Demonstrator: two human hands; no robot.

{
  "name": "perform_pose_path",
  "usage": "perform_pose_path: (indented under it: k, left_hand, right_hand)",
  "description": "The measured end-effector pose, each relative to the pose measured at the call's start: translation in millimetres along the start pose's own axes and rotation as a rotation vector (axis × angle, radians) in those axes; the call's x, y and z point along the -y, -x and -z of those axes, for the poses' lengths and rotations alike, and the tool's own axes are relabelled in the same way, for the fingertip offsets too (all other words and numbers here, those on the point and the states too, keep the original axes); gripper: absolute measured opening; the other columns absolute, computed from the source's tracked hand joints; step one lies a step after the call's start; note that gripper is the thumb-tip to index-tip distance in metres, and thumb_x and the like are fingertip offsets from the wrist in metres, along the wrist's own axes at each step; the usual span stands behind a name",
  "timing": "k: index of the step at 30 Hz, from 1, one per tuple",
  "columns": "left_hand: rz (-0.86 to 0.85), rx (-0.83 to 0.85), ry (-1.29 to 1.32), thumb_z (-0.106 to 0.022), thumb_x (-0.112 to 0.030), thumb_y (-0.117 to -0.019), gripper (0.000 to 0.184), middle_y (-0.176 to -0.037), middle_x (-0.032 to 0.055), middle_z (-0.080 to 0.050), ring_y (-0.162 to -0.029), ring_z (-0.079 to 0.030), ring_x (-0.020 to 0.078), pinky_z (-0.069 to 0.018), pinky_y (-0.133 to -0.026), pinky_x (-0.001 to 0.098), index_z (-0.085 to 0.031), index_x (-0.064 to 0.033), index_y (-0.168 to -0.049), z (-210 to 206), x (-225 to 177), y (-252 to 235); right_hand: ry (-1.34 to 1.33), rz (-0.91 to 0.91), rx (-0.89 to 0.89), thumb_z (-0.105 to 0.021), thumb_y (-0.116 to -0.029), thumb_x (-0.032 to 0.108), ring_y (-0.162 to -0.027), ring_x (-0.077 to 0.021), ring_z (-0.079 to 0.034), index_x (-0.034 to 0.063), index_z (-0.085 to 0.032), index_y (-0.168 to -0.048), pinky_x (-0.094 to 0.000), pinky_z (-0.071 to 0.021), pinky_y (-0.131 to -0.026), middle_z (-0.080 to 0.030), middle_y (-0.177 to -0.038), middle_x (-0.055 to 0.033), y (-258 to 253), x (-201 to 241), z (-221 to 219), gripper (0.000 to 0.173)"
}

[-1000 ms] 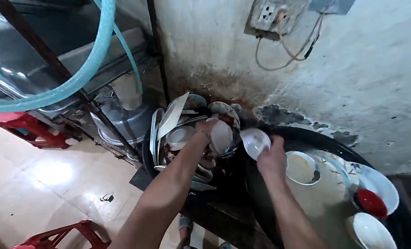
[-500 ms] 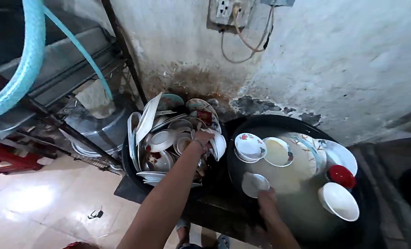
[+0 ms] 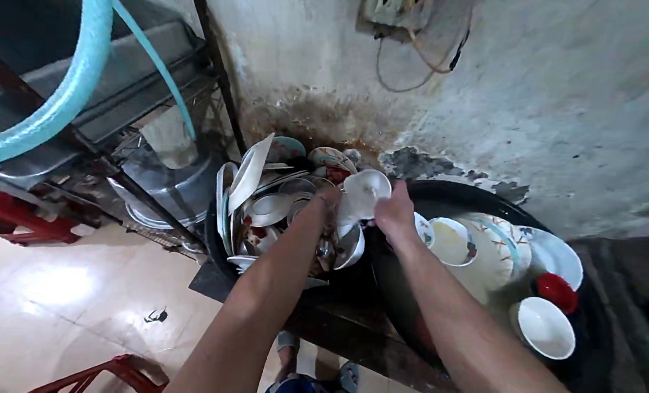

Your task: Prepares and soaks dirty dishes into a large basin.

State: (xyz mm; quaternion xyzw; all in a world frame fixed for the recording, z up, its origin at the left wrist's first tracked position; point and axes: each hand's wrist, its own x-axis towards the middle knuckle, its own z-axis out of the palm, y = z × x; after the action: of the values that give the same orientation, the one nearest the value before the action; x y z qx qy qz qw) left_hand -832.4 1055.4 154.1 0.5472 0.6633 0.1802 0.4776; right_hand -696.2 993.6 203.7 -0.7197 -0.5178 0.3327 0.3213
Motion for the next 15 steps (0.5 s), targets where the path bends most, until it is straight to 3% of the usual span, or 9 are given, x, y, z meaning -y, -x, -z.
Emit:
perform_pose_path:
  k: [2, 5, 7, 10, 12, 15]
  left_hand:
    - [-0.009, -0.075, -0.004, -0.045, -0.025, -0.1112, 0.040, -0.136, 0.0255, -0.061, -0.129, -0.058, 0.0380, -0.0459, -0.108, 0.0548, -0.060, 0.0047, -0.134, 6, -2, 6]
    - [0.171, -0.227, 0.520, -0.046, -0.037, -0.1099, 0.048, -0.134, 0.0238, -0.060, -0.122, -0.060, 0.0350, -0.0502, -0.100, 0.0550, -0.058, 0.0022, -0.135, 1, 13, -12]
    - [0.229, -0.280, 0.572, -0.039, -0.045, -0.1113, 0.057, -0.139, 0.0254, -0.057, -0.127, -0.057, 0.0376, -0.0480, -0.104, 0.0575, -0.055, 0.0022, -0.140, 2, 24, -17]
    - [0.229, -0.411, 0.449, -0.032, -0.048, -0.1124, 0.064, -0.145, 0.0281, -0.054, -0.137, -0.051, 0.0405, -0.0410, -0.113, 0.0579, -0.056, 0.0047, -0.140, 12, 13, -3]
    - [0.127, -0.440, 0.423, -0.031, -0.046, -0.1127, 0.061, -0.146, 0.0262, -0.055, -0.138, -0.050, 0.0398, -0.0389, -0.114, 0.0584, -0.056, -0.0006, -0.144, 19, 0, 5]
    - [-0.138, -0.446, 0.516, -0.040, -0.046, -0.1113, 0.055, -0.127, 0.0243, -0.066, -0.120, -0.064, 0.0352, -0.0486, -0.105, 0.0557, -0.065, -0.0001, -0.130, -2, -28, 16]
  right_hand:
    - [0.259, 0.167, -0.038, -0.058, -0.0942, 0.002, -0.108, -0.0444, -0.067, 0.0033, -0.041, -0.146, -0.0642, -0.0559, -0.086, -0.061, -0.129, -0.0270, -4, 29, -2, 0.055]
    - [0.472, 0.289, -0.109, -0.055, -0.0955, 0.003, -0.107, -0.0441, -0.068, 0.0060, -0.042, -0.145, -0.0596, -0.0581, -0.084, -0.054, -0.140, -0.0262, -8, 46, -4, 0.051]
    - [0.471, 0.302, -0.139, -0.053, -0.0972, 0.002, -0.106, -0.0451, -0.068, 0.0063, -0.044, -0.145, -0.0611, -0.0580, -0.083, -0.054, -0.140, -0.0270, -3, 36, 7, 0.049]
    - [0.412, 0.229, -0.191, -0.056, -0.0979, 0.005, -0.112, -0.0466, -0.065, 0.0040, -0.045, -0.144, -0.0657, -0.0549, -0.087, -0.057, -0.135, -0.0276, 13, -11, 33, 0.047]
    - [0.379, 0.115, -0.216, -0.056, -0.1003, 0.007, -0.113, -0.0493, -0.064, 0.0018, -0.045, -0.144, -0.0693, -0.0525, -0.089, -0.059, -0.132, -0.0299, 33, -57, 48, 0.045]
    - [0.360, -0.060, -0.210, -0.052, -0.1028, 0.007, -0.115, -0.0492, -0.063, -0.0003, -0.046, -0.144, -0.0681, -0.0505, -0.094, -0.060, -0.130, -0.0310, 62, -127, 61, 0.042]
